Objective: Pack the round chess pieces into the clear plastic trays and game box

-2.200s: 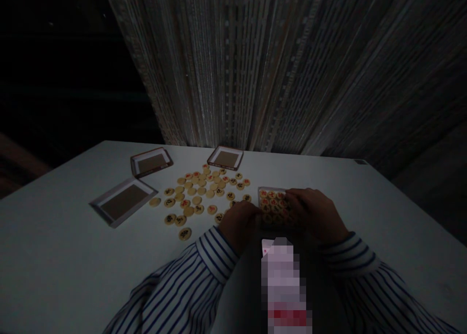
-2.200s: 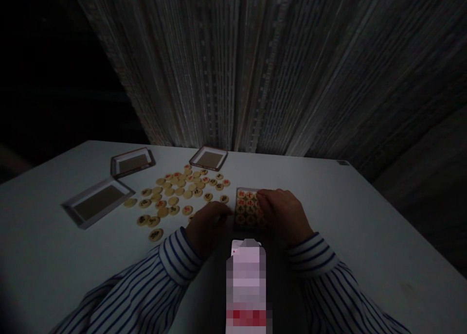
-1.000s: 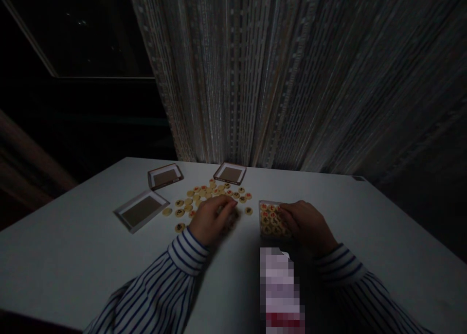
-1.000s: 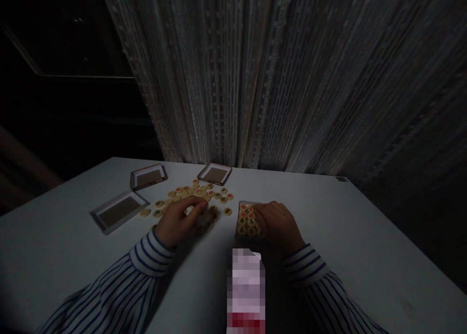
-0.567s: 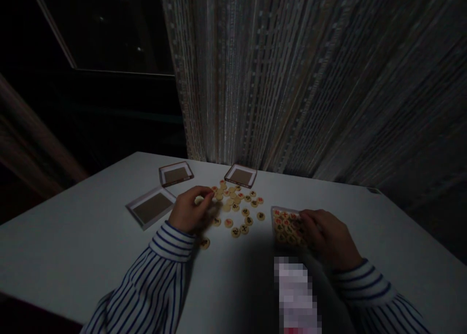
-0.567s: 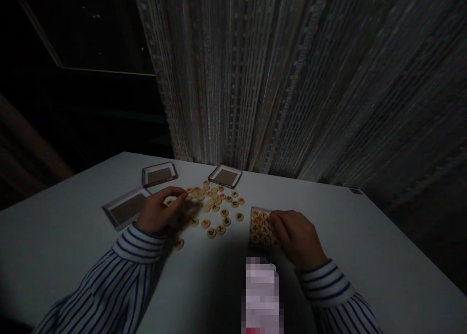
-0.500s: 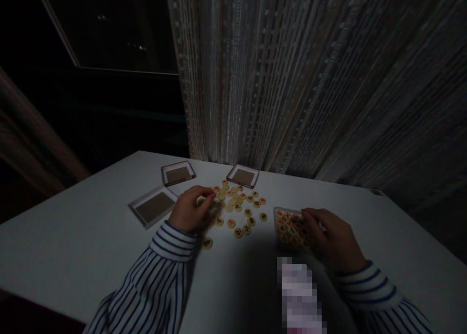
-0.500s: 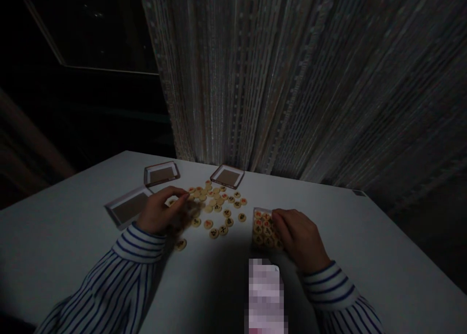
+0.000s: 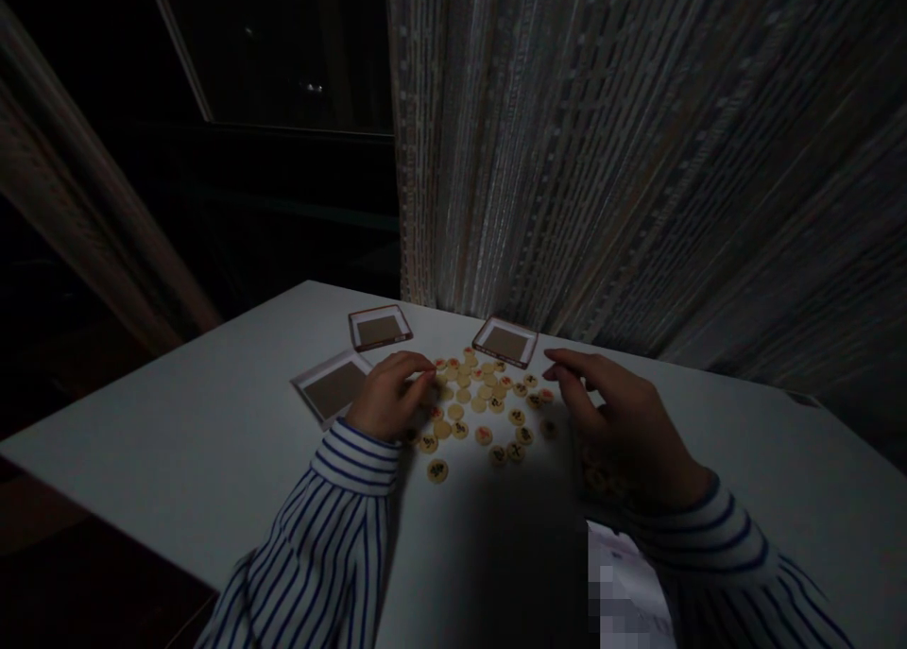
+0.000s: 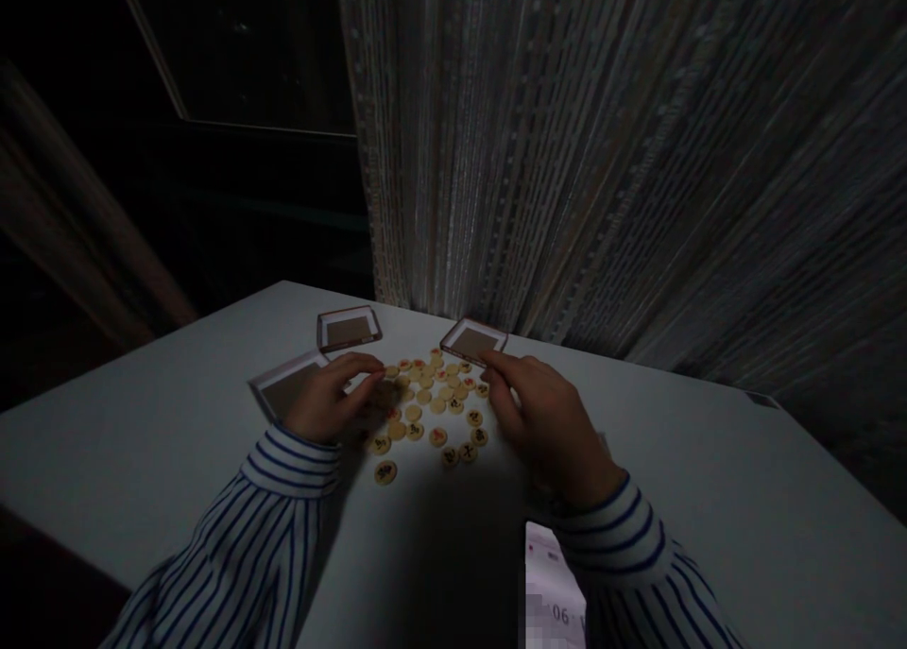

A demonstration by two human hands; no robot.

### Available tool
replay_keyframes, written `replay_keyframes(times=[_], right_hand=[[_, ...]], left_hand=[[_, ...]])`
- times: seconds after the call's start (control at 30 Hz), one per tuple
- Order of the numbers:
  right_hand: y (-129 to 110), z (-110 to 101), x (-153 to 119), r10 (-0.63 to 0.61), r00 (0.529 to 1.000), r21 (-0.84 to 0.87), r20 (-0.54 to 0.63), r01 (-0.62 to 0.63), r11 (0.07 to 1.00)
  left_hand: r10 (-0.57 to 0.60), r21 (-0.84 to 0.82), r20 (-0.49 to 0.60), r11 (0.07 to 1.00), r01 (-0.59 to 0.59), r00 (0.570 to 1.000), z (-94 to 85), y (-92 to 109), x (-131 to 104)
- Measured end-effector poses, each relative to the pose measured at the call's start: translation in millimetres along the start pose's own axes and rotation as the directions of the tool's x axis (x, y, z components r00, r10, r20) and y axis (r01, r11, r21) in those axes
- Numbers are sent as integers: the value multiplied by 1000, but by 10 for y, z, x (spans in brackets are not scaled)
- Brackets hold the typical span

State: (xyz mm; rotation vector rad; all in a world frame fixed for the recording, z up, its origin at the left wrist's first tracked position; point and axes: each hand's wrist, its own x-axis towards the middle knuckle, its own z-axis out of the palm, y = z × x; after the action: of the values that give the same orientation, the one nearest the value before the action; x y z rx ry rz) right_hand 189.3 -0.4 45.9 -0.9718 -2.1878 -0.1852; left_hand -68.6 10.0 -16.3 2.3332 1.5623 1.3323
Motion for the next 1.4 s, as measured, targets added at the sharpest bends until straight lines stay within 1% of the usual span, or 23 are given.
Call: replay_keyframes(times=[0.1, 0.2, 0.33, 0.43, 0.53, 0.63, 0.7, 0.87, 1.07, 1.27, 1.4], right_hand=[[-31, 62, 65, -46, 998, -15, 34, 46, 999], [20, 139, 45, -81, 991, -44, 110, 87, 995], [126, 229, -27, -65, 971, -79, 232, 85, 993], [156, 266, -63, -36, 950, -108, 309, 72, 992], [139, 284, -76, -18, 933, -137, 360, 72, 988], [115, 297, -77, -10, 915, -148, 404, 76, 986], [110, 305, -73, -5, 905, -151, 425, 76, 986], [119, 313, -63, -10, 898, -147, 440, 83, 986], [116, 308, -82, -28, 903, -131, 429, 93, 987], [120, 318, -96, -31, 910, -126, 414, 91, 988], [131, 319, -93, -37, 912, -114, 409, 92, 989]], left_hand=[[-25, -10, -8, 1000, 25, 1000, -34, -4, 4], [-46, -31, 3, 998, 46, 999, -45, 19, 4], [-36, -63, 60, 997, 40, 998, -3, 45, -11], [10, -80, 133, 997, 1, 991, 60, 48, -31], [43, -60, 243, 998, -29, 969, 127, 70, -52], [38, 5, 357, 999, -43, 933, 181, 113, -73], [19, 63, 397, 997, -48, 918, 206, 140, -86], [-39, 178, 407, 983, -37, 913, 250, 180, -115], [-87, 257, 404, 966, -21, 911, 298, 224, -118], [-71, 295, 378, 954, -48, 923, 356, 220, -139], [-77, 312, 380, 949, -49, 922, 379, 220, -146]])
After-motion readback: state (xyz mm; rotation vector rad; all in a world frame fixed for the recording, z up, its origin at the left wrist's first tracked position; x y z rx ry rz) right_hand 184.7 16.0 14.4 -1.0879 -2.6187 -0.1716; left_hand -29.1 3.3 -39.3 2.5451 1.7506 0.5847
